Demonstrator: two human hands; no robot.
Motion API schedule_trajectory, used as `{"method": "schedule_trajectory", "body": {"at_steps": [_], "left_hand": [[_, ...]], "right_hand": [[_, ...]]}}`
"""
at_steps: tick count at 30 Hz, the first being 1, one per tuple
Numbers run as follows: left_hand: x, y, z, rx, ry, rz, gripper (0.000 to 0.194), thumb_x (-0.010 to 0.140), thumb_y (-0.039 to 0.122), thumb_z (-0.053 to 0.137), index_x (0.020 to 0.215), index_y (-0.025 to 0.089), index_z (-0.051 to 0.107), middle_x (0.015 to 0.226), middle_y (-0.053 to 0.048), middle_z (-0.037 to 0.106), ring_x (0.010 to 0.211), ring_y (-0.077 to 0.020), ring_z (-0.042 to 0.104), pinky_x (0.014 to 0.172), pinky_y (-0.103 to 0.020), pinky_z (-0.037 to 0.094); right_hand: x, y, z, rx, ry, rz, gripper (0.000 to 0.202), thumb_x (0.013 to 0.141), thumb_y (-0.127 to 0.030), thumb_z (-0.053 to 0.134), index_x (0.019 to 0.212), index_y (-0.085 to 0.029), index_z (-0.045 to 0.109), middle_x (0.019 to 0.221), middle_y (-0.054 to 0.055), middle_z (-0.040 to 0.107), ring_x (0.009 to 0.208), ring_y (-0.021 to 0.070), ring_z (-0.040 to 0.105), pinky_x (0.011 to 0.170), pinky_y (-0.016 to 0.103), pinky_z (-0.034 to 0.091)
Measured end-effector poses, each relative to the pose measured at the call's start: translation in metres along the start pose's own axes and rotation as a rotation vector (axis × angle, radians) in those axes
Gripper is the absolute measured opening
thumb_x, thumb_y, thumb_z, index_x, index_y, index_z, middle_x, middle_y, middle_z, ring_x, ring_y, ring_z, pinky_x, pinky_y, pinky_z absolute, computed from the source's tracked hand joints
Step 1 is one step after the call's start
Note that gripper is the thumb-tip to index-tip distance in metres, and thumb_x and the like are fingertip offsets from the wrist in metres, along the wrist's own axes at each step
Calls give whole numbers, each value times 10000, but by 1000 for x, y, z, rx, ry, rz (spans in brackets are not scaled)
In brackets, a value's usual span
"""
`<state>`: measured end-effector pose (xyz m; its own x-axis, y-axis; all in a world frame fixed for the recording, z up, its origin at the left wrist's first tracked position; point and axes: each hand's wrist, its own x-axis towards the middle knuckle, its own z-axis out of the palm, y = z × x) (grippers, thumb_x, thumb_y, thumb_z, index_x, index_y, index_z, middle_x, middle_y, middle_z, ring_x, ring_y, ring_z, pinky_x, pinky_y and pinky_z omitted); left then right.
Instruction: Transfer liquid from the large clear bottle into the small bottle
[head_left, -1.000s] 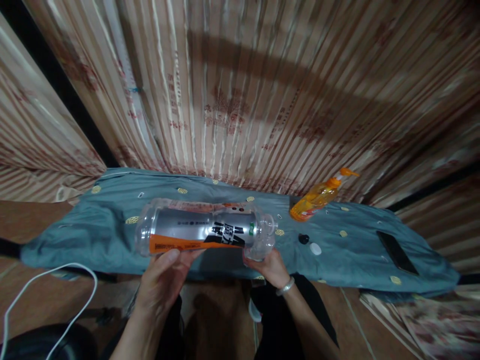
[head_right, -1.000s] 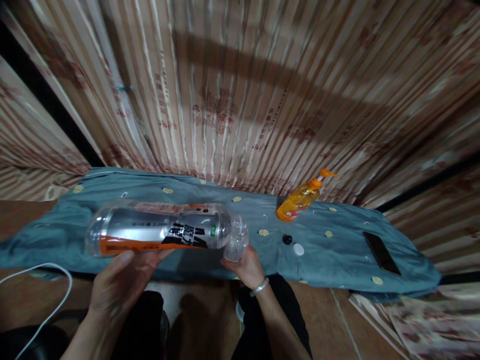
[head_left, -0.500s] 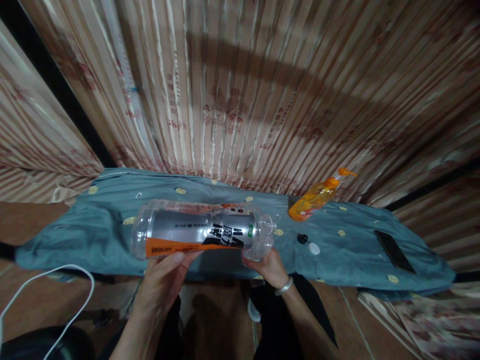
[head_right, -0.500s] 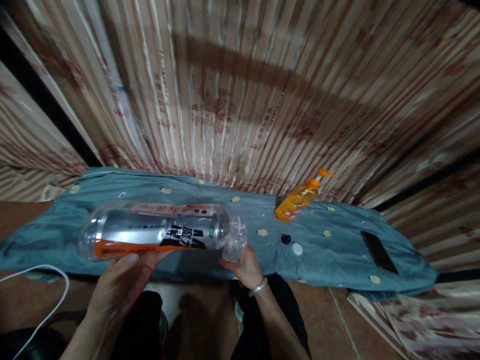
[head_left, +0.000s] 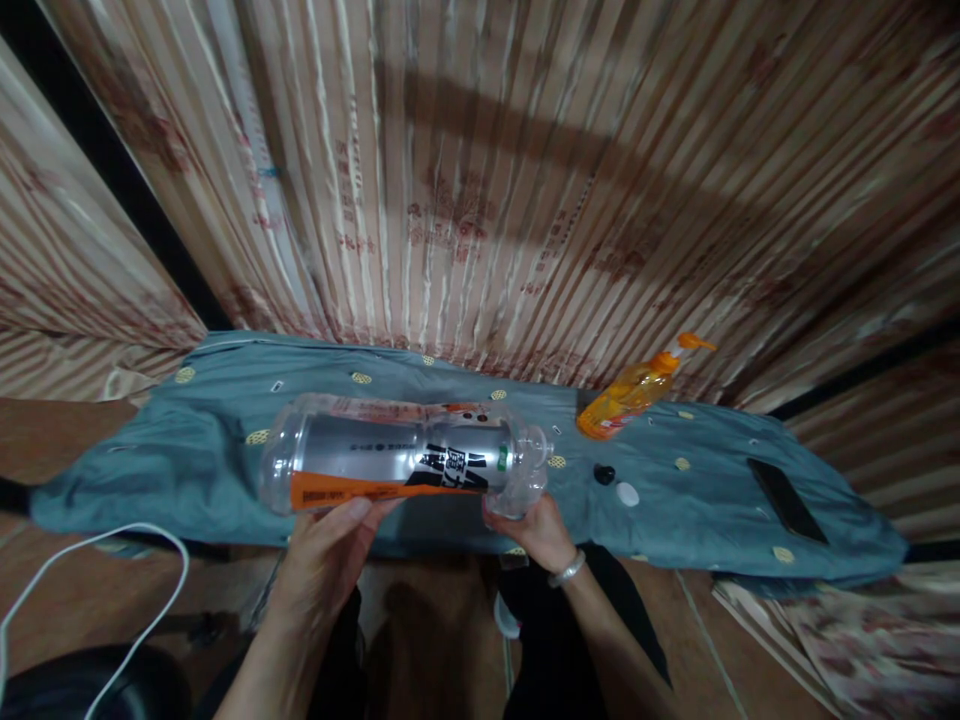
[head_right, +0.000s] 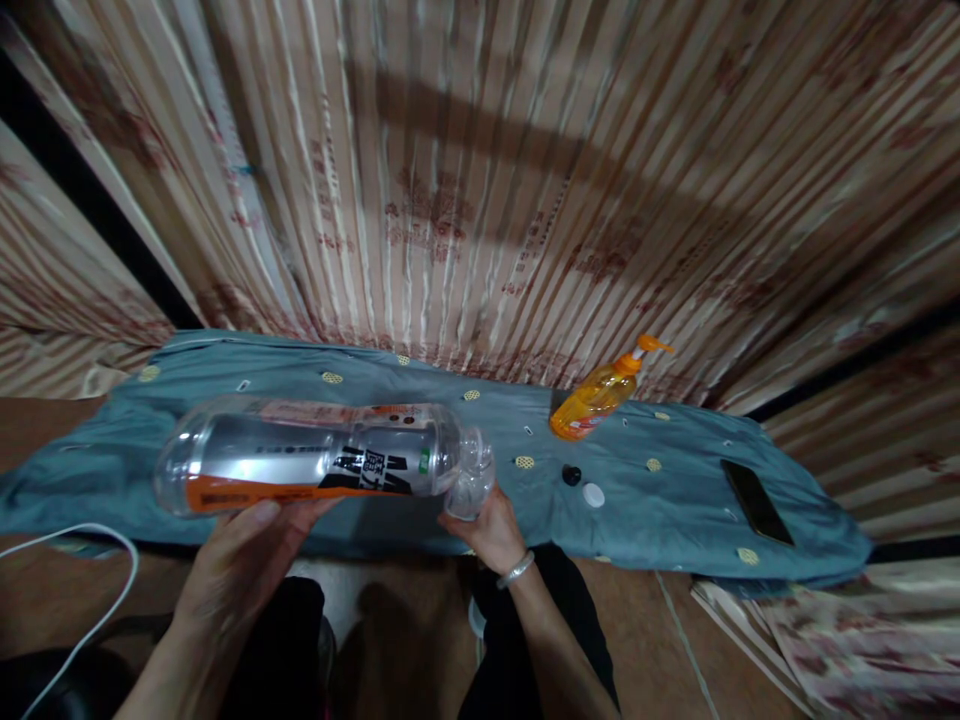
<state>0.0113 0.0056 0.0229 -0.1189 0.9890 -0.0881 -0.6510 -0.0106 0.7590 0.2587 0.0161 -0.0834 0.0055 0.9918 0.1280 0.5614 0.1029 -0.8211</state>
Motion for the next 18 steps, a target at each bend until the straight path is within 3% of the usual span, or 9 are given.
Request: {"method": "schedule_trajectory", "body": {"at_steps": [6,11,18], "left_hand": [[1,0,1,21,6,-11,447,517,250,877,949,247,760,899,-39,799,972,-339,722,871,-489,593],[3,1,3,42,23,5,542,452,357,921,958,241,765,879,-55,801,898,-333,739,732,-404,641],[1,3,2,29,-6,12,504,471,320,922,946,242,772,822,-41,799,870,-302,746,690,-344,643]], "right_hand": [[-1,0,0,25,-15,8,228,672,-368,757,802,-183,729,814,60,755,794,266,700,793,429,568],[0,-1,0,9,-10,-10,189,667,-317,771,794,-184,727,805,61,750,817,277,702,825,442,564],[-1,1,1,12,-3,-5,225,673,-322,767,844,-182,724,846,63,758,821,270,705,768,401,575]]}}
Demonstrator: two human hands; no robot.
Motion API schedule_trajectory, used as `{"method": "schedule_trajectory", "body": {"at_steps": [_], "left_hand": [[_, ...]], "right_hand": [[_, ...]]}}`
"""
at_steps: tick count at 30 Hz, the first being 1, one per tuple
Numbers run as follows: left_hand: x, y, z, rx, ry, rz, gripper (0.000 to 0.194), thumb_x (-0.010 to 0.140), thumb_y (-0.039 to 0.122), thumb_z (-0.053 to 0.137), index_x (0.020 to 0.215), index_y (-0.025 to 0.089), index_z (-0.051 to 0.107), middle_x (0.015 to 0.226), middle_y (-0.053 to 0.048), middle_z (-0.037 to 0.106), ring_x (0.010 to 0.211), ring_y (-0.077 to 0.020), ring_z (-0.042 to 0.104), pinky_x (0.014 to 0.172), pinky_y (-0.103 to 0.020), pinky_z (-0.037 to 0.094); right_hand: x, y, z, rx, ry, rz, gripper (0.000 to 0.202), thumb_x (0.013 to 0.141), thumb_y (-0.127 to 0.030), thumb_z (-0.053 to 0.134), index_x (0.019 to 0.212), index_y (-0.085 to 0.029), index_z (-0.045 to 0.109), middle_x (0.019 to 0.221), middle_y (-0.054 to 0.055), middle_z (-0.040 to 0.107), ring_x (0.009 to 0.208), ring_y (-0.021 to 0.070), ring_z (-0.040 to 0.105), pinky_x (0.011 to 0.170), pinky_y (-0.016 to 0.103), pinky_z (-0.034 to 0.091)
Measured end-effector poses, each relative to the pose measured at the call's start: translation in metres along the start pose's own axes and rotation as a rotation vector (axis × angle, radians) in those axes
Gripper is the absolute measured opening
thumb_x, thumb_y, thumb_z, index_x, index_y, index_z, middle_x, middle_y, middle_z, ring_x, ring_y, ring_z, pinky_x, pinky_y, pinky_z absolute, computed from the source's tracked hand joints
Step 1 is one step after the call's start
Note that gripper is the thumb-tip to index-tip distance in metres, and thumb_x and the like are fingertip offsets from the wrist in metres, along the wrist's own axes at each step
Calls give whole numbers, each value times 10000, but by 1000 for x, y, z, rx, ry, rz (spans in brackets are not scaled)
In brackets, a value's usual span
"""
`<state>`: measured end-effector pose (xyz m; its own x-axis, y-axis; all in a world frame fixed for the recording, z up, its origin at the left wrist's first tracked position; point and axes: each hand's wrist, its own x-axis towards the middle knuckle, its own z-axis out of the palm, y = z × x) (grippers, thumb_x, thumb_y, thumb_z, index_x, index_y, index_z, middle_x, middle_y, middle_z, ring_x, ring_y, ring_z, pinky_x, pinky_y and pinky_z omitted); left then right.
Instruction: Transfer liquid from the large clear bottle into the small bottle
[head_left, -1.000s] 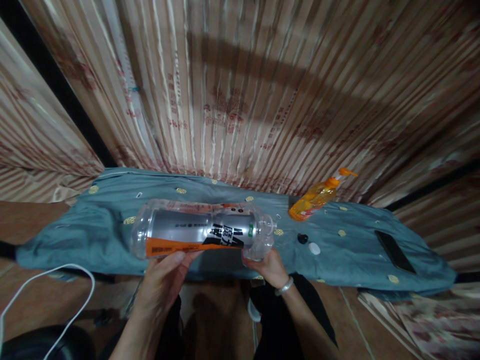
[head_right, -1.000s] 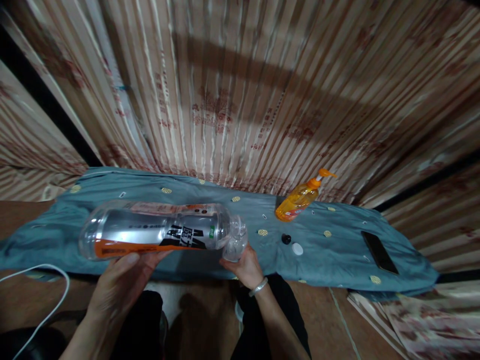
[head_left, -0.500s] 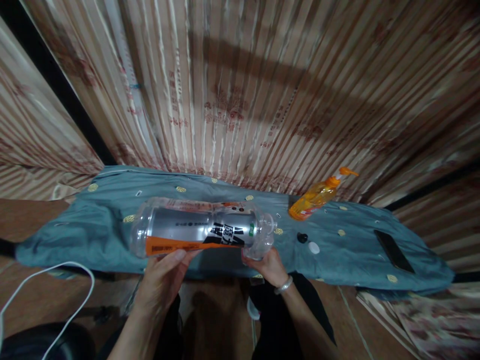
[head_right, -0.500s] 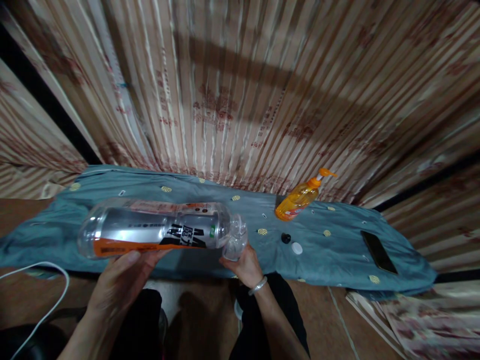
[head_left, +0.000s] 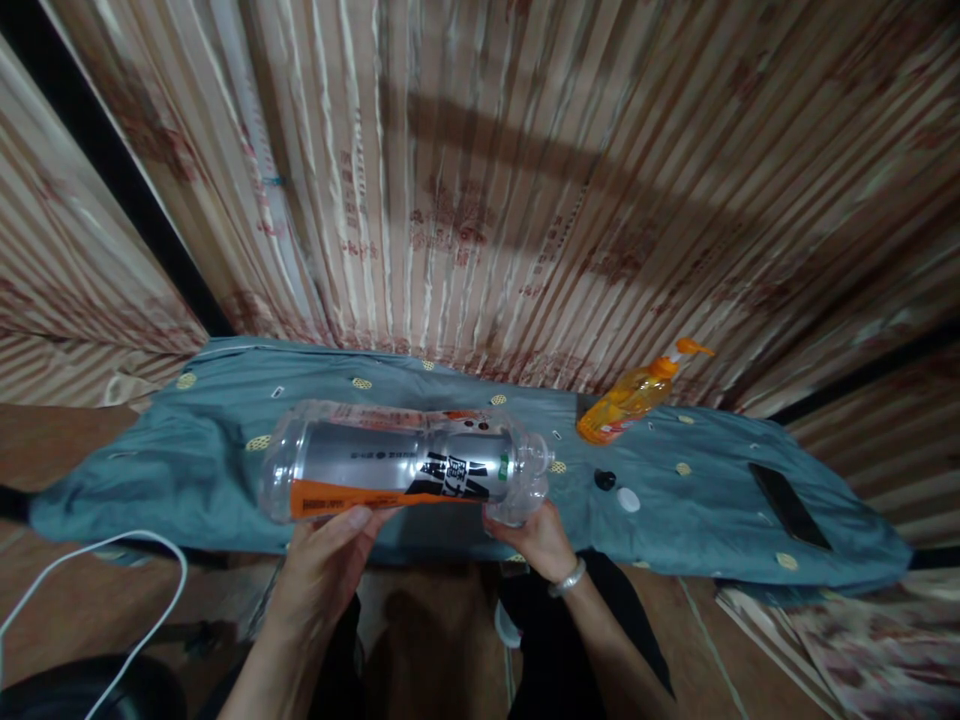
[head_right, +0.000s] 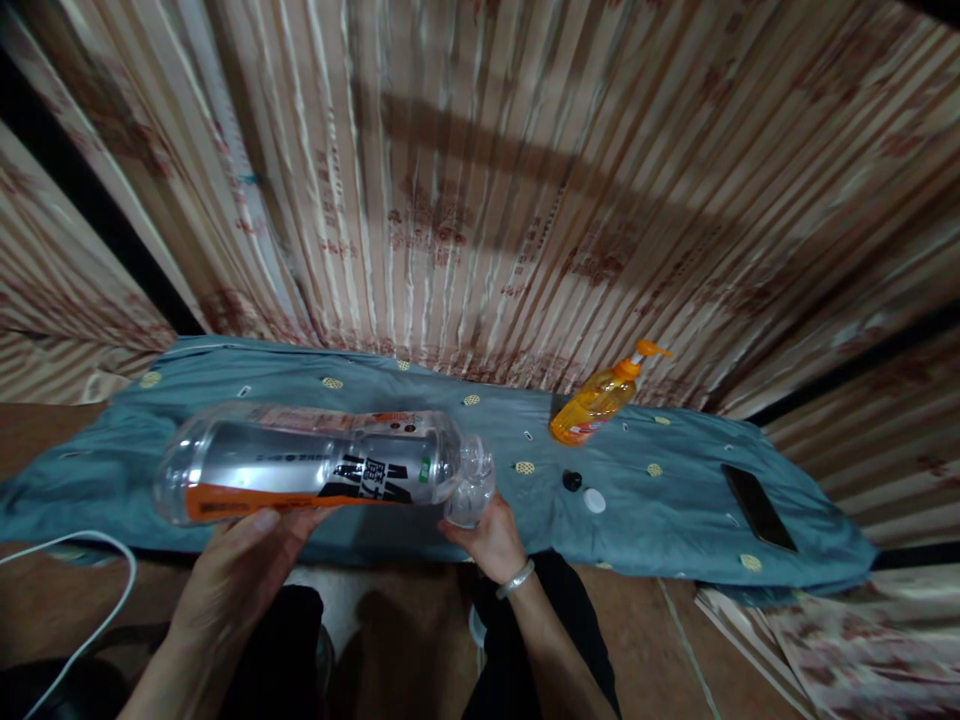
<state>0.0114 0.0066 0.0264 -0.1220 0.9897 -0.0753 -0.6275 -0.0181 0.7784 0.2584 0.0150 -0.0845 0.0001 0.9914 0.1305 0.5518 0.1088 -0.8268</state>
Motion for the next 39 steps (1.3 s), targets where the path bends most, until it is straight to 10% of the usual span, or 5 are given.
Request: {"method": "schedule_trajectory", "body": {"at_steps": [9,39], "left_hand": [[-1,-8,-16,-13,3,-28,372,617,295,861,977,244,782,884,-34,808,938,-300,731,910,-459,579],[0,-5,-7,-10,22,-5,424,519,308,908,919,252,776,816,-10,797,893,-284,742,805,-400,625]], "right_hand": [[-1,1,1,-56,35,-26,227,676,-341,761,835,-186,713,813,60,760,782,263,706,790,406,568],[1,-2,0,-51,17,-39,219,686,-342,750,823,-176,710,790,64,748,787,267,704,754,390,570]]}}
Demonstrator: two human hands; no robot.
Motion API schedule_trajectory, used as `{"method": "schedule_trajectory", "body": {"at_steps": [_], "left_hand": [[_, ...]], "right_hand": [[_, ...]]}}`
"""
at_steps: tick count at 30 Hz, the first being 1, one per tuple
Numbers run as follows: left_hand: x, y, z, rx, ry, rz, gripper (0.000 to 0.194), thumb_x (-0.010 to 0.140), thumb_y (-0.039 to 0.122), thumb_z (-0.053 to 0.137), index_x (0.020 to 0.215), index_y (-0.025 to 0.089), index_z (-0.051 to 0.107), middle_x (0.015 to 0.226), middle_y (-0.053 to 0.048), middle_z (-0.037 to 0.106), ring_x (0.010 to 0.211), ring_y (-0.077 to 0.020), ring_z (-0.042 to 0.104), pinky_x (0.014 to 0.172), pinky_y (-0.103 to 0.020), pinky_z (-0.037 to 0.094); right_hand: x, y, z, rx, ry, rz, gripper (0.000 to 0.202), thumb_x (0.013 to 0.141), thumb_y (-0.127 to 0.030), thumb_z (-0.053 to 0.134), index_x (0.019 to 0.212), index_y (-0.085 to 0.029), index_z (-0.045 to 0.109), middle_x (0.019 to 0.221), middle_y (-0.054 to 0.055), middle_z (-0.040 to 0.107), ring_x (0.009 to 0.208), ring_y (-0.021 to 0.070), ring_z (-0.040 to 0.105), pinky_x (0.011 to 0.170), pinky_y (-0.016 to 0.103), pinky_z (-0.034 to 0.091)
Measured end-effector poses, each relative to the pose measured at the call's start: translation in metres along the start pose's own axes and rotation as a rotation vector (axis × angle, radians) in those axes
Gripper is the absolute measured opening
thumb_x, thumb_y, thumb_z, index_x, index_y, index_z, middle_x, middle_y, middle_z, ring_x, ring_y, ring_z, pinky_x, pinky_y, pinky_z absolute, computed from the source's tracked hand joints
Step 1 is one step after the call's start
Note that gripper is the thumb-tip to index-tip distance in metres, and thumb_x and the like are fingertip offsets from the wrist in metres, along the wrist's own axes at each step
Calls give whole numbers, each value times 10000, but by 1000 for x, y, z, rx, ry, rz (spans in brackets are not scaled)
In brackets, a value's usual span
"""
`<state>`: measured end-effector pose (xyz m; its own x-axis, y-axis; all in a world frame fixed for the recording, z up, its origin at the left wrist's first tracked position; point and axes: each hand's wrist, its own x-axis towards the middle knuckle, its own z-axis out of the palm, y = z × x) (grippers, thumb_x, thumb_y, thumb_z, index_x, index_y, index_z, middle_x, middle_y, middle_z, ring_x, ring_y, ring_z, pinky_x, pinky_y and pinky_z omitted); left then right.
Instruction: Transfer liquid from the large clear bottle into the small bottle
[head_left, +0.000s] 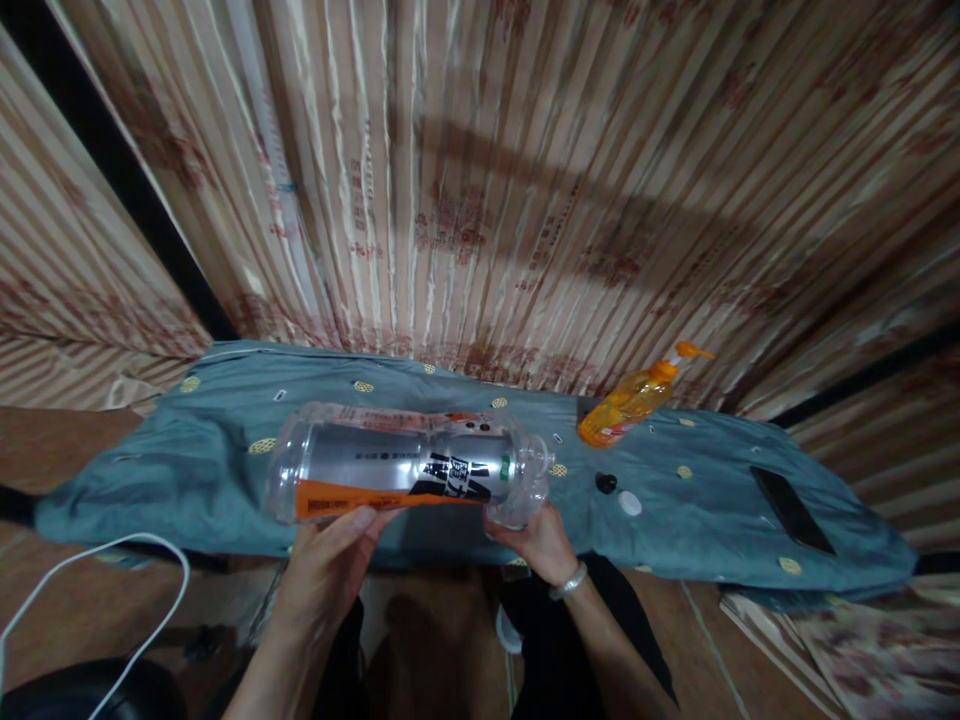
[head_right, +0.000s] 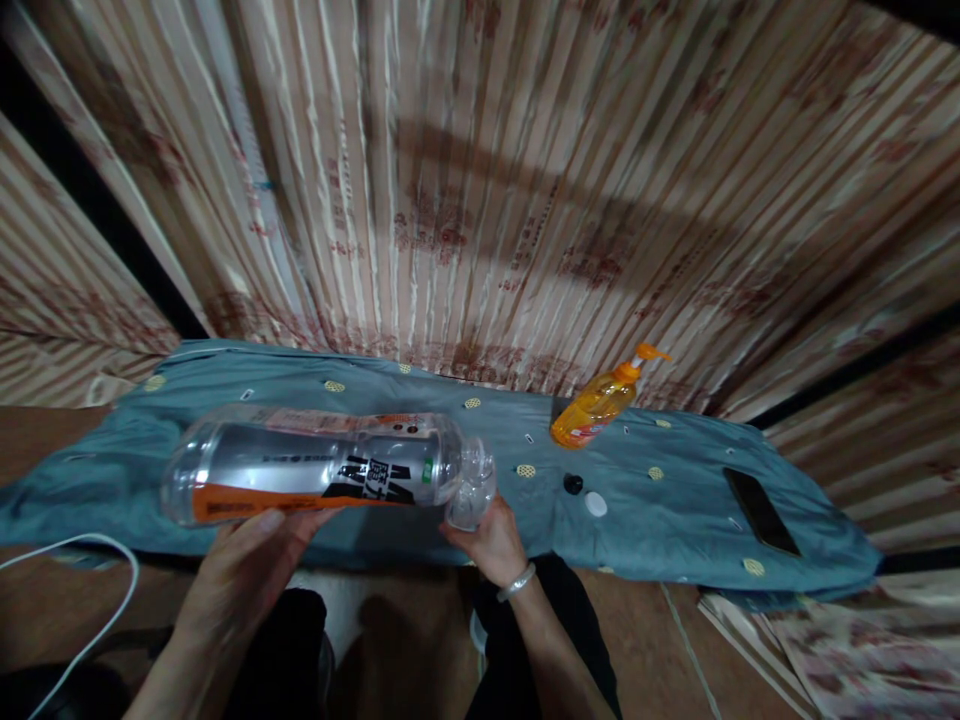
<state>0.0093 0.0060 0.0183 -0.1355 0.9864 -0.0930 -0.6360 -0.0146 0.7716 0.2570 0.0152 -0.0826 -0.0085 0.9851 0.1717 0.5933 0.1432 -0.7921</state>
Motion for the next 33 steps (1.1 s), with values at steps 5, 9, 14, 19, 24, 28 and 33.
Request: {"method": "schedule_trajectory", "body": {"at_steps": [5,9,14,19,24,28,33], "left_hand": [[-1,1,1,18,-8,1,454,517,342,906,941,240,776,874,-35,799,949,-320,731,801,-419,628],[0,-2,-7,10,-47,10,375,603,306,873,956,228,777,840,-37,800,912,-297,739,837,-431,616],[3,-8,-11,-68,-33,31,326,624,245,861,938,251,774,752,13,788,814,-237,747,817,-389,625],[5,-11,-8,-87,-15,26,355,601,241,873,942,249,772,771,7,785,834,-248,744,777,-381,636],[3,-9,-8,-92,-9,12,377,589,247,883,949,252,770,778,7,786,843,-245,742,785,-377,633],[3,-9,-8,-86,-1,17,366,585,248,884,934,242,773,775,-4,784,836,-256,743,777,-400,635],[5,-10,-9,-82,-2,30,340,592,244,880,915,246,773,751,6,780,827,-243,743,797,-395,630]], "right_hand": [[0,2,0,7,-10,1,206,702,-342,745,822,-177,711,785,60,747,761,258,703,741,390,572],[1,2,1,22,-22,20,208,689,-333,752,822,-179,709,777,54,747,747,251,702,744,381,569],[0,4,2,19,2,1,207,683,-324,746,821,-175,706,784,60,744,766,264,704,739,395,575],[1,4,3,16,6,-13,215,698,-353,740,813,-174,705,747,53,737,745,257,699,720,388,581],[1,0,1,0,9,-10,215,695,-361,730,805,-179,701,735,47,730,741,252,694,753,395,572],[1,0,1,-7,22,-25,201,689,-346,726,809,-186,701,759,51,735,764,258,694,765,404,566],[1,2,1,-20,4,-12,207,673,-328,738,815,-182,702,768,56,740,764,263,699,759,400,569]]}}
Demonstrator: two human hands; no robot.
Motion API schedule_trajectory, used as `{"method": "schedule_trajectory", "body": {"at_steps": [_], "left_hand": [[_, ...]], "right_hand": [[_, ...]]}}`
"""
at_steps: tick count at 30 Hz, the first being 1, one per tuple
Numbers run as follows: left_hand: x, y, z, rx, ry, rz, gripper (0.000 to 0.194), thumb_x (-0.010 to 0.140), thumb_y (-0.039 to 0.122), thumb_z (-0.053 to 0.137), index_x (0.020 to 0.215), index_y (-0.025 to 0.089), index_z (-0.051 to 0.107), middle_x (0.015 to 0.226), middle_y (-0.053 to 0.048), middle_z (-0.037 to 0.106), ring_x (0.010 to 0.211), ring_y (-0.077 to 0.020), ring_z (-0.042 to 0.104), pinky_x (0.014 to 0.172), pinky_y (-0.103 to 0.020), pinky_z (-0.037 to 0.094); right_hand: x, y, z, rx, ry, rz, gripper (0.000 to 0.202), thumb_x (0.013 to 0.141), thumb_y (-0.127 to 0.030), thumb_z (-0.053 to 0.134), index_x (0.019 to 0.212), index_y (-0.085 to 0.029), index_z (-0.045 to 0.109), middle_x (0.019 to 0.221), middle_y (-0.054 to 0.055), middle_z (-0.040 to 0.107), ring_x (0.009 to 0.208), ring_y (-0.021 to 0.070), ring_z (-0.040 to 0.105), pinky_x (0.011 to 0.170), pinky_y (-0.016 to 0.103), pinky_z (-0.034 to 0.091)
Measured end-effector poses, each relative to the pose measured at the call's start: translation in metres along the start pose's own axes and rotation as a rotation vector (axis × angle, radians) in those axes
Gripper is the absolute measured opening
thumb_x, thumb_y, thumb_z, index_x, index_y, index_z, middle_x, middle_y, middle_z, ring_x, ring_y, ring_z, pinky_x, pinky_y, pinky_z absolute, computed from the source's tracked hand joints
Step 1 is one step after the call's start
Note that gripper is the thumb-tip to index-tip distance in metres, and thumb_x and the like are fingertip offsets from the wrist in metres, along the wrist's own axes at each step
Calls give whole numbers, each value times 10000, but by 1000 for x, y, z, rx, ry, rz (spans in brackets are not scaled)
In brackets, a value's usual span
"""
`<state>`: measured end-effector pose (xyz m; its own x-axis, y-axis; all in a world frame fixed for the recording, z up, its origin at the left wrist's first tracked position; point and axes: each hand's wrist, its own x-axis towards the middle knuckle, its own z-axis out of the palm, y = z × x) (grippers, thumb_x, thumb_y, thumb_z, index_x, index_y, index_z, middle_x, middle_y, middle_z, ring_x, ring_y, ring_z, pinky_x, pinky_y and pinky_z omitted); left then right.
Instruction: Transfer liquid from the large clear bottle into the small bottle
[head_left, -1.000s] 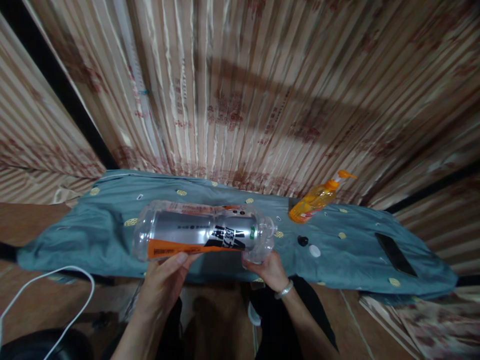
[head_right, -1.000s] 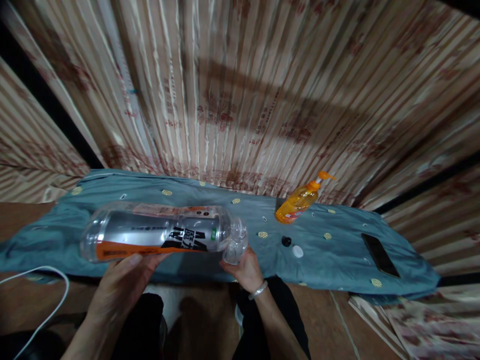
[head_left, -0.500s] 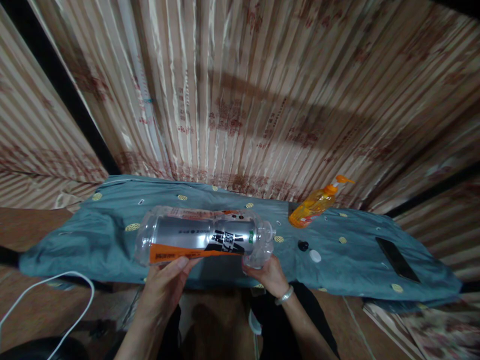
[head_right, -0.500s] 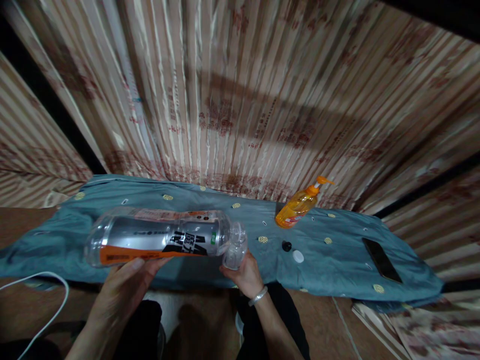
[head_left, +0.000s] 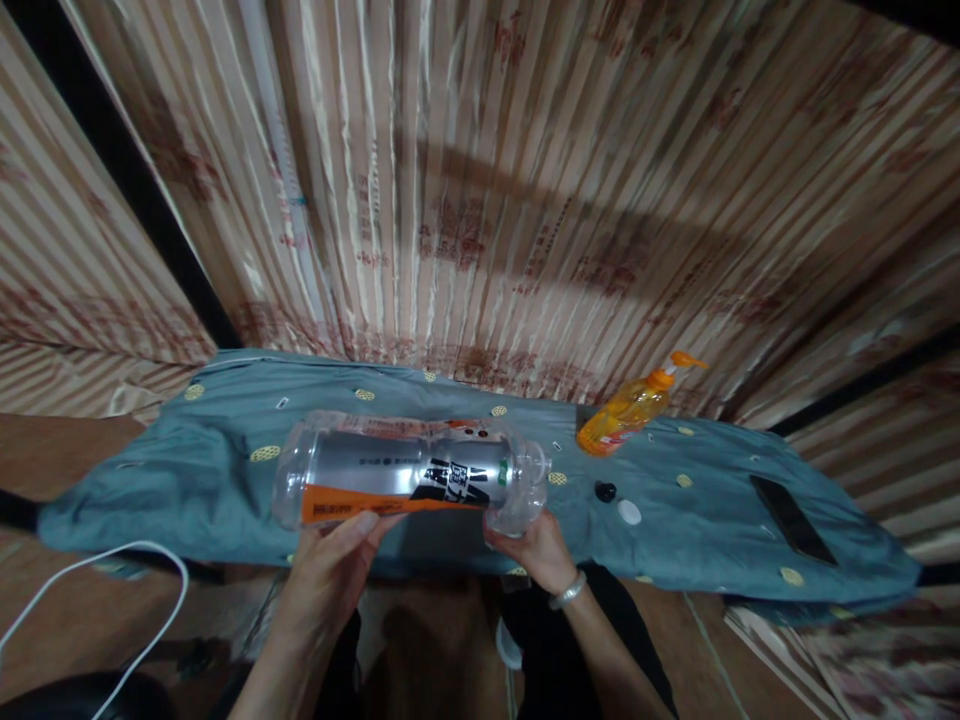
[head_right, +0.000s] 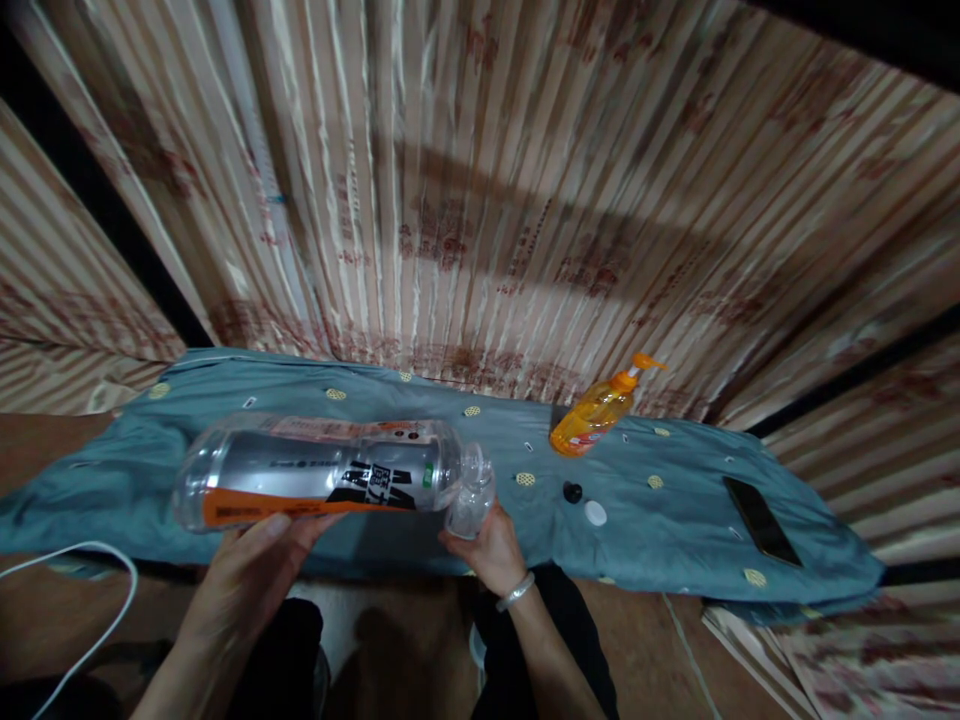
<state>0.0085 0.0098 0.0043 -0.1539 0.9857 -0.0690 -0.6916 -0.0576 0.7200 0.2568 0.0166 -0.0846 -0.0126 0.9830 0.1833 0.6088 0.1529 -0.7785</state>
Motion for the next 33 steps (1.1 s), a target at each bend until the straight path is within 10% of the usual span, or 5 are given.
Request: {"method": "schedule_trajectory", "body": {"at_steps": [33], "left_hand": [[-4,9,4,79,-21,-54,495,607,217,843,1087,259,731,977,-42,792,998,-318,714,920,-481,563]], "right_hand": [[-2,-3,-3,29,-13,2,216,689,-318,752,845,-171,720,818,66,765,731,256,710,742,409,582]]}}
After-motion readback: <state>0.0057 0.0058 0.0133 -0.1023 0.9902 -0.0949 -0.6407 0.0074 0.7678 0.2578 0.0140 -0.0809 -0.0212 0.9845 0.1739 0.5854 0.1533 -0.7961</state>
